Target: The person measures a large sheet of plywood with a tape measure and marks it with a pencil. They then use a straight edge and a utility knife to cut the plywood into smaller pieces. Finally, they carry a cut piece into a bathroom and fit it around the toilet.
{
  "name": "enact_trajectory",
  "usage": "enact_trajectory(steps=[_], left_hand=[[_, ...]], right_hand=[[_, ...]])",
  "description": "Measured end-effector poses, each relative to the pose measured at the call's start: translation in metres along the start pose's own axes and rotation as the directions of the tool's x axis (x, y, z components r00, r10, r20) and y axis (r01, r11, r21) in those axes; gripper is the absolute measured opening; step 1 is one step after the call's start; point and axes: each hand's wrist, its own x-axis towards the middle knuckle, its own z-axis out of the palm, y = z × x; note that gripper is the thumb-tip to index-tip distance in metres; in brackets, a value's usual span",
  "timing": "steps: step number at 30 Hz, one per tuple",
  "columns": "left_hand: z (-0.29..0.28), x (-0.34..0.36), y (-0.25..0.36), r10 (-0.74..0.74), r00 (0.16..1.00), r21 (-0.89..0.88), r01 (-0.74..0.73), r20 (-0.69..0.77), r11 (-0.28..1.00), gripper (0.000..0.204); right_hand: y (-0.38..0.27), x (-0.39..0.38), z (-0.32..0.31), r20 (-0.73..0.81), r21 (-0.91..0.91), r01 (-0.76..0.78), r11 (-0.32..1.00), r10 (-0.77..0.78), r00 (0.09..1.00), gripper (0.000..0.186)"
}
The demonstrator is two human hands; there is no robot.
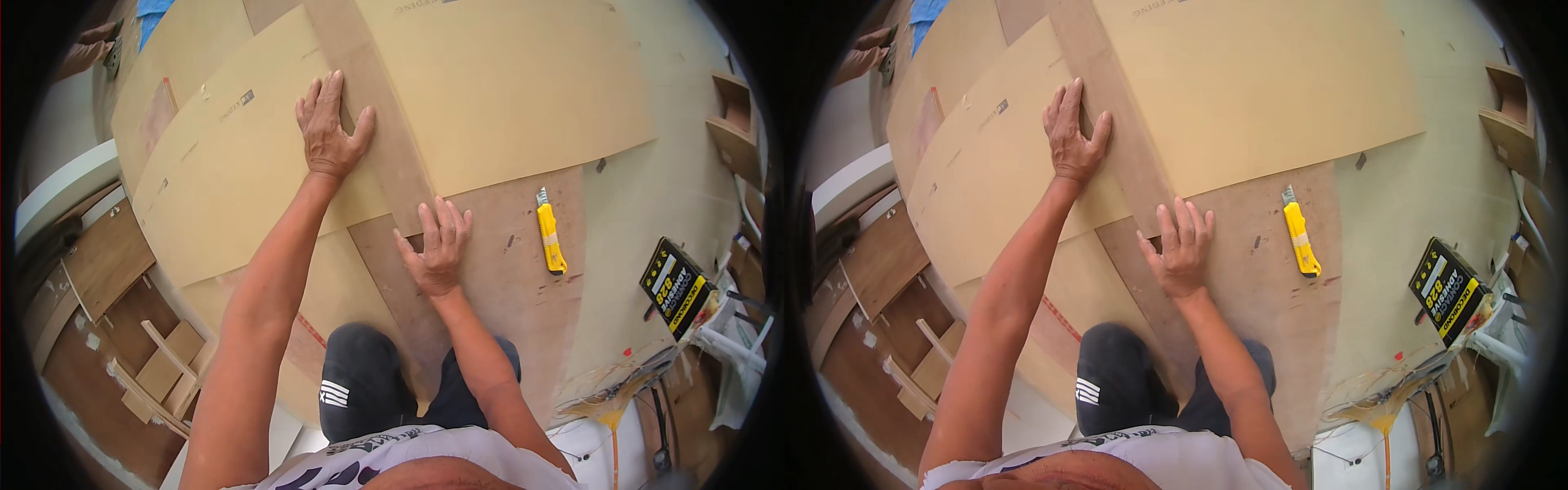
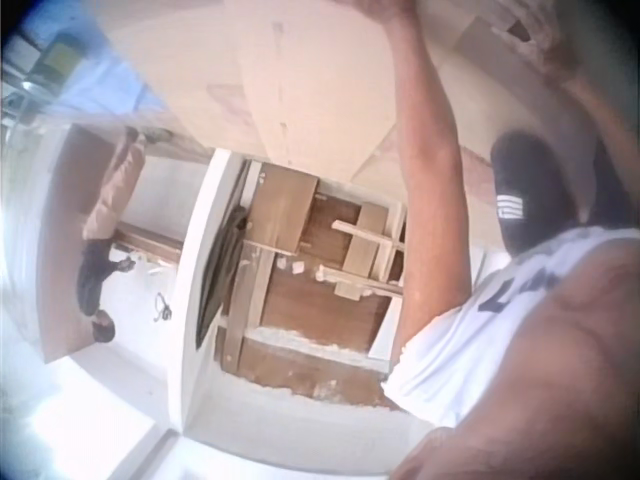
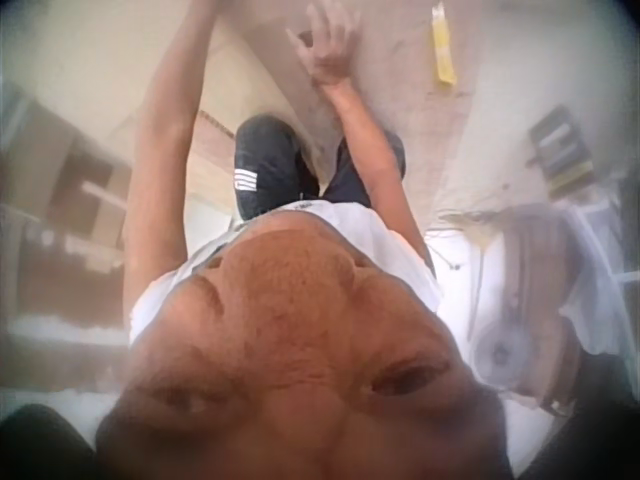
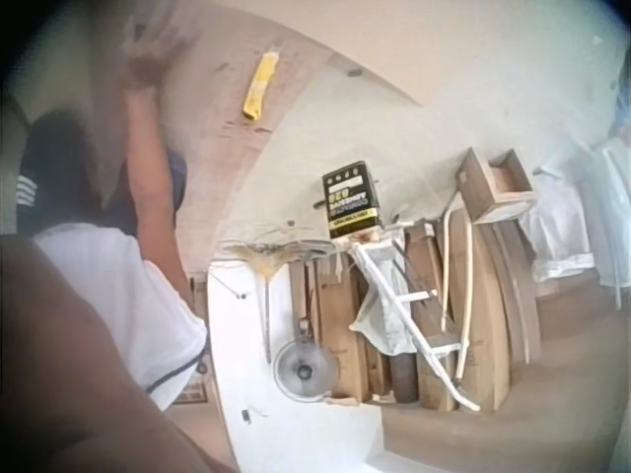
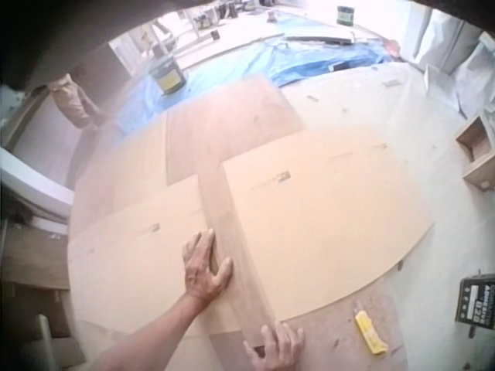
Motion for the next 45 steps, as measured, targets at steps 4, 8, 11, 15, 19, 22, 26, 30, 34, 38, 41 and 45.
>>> enact_trajectory(steps=[4, 8, 11, 15, 19, 22, 26, 30, 34, 38, 41, 45], left_hand=[[-0.0018, -0.0011, 0.002, 0.013, 1.0, 0.022, -0.013, -0.009, 1.0, 0.07], [-0.0065, 0.0005, 0.0078, 0.003, 1.0, 0.052, -0.004, 0.015, 0.999, 0.069], [-0.007, 0.0005, 0.0081, 0.007, 1.0, 0.036, -0.007, 0.011, 0.999, 0.069], [-0.0012, -0.0001, 0.0011, 0.012, 1.0, 0.02, -0.012, -0.011, 1.0, 0.071], [-0.0001, -0.0007, 0.0007, 0.004, 1.0, -0.014, -0.004, -0.025, 1.0, 0.07], [-0.0002, -0.001, 0.0004, -0.004, 1.0, -0.014, 0.003, -0.025, 1.0, 0.069], [-0.0009, 0.0, 0.0, 0.002, 1.0, -0.005, -0.002, -0.025, 1.0, 0.07], [-0.0036, 0.0001, 0.0059, 0.006, 1.0, 0.023, -0.006, -0.008, 1.0, 0.068], [-0.0037, 0.0006, 0.0046, 0.004, 1.0, 0.026, -0.003, -0.011, 1.0, 0.068], [-0.0022, 0.0004, 0.0026, 0.005, 1.0, 0.025, -0.005, -0.02, 1.0, 0.068], [-0.003, 0.0007, 0.0045, 0.001, 1.0, 0.037, 0.0, -0.014, 0.999, 0.068], [-0.0024, 0.0004, 0.0026, 0.005, 1.0, 0.038, -0.004, -0.02, 0.999, 0.068]], right_hand=[[-0.0001, 0.0, 0.0006, -0.011, 0.015, -0.003, 1.0, 0.004, 1.0, 0.061], [-0.001, 0.0004, -0.0005, -0.008, 0.044, -0.016, 0.999, 0.016, 1.0, 0.059], [-0.0002, 0.0004, -0.0004, -0.004, 0.047, -0.011, 0.999, 0.012, 1.0, 0.06], [0.0001, 0.0006, -0.0005, -0.001, 0.064, -0.017, 0.998, 0.017, 1.0, 0.06], [0.0002, 0.0021, -0.0027, 0.009, 0.084, -0.029, 0.996, 0.028, 1.0, 0.06], [0.0006, 0.0017, -0.0013, 0.006, 0.088, -0.034, 0.996, 0.034, 0.999, 0.061], [-0.0005, 0.0019, -0.0004, -0.005, 0.087, -0.022, 0.996, 0.022, 1.0, 0.061], [0.0004, 0.0016, 0.0011, -0.011, 0.077, -0.026, 0.997, 0.027, 1.0, 0.062], [-0.0014, 0.002, 0.0028, -0.022, 0.069, -0.036, 0.997, 0.038, 0.999, 0.062], [-0.001, 0.0019, 0.0025, -0.019, 0.069, -0.031, 0.997, 0.032, 0.999, 0.063], [-0.0028, 0.0025, 0.0021, -0.025, 0.062, -0.034, 0.997, 0.036, 0.999, 0.063], [-0.0018, 0.0018, 0.0042, -0.023, 0.063, -0.03, 0.998, 0.031, 0.999, 0.062]])
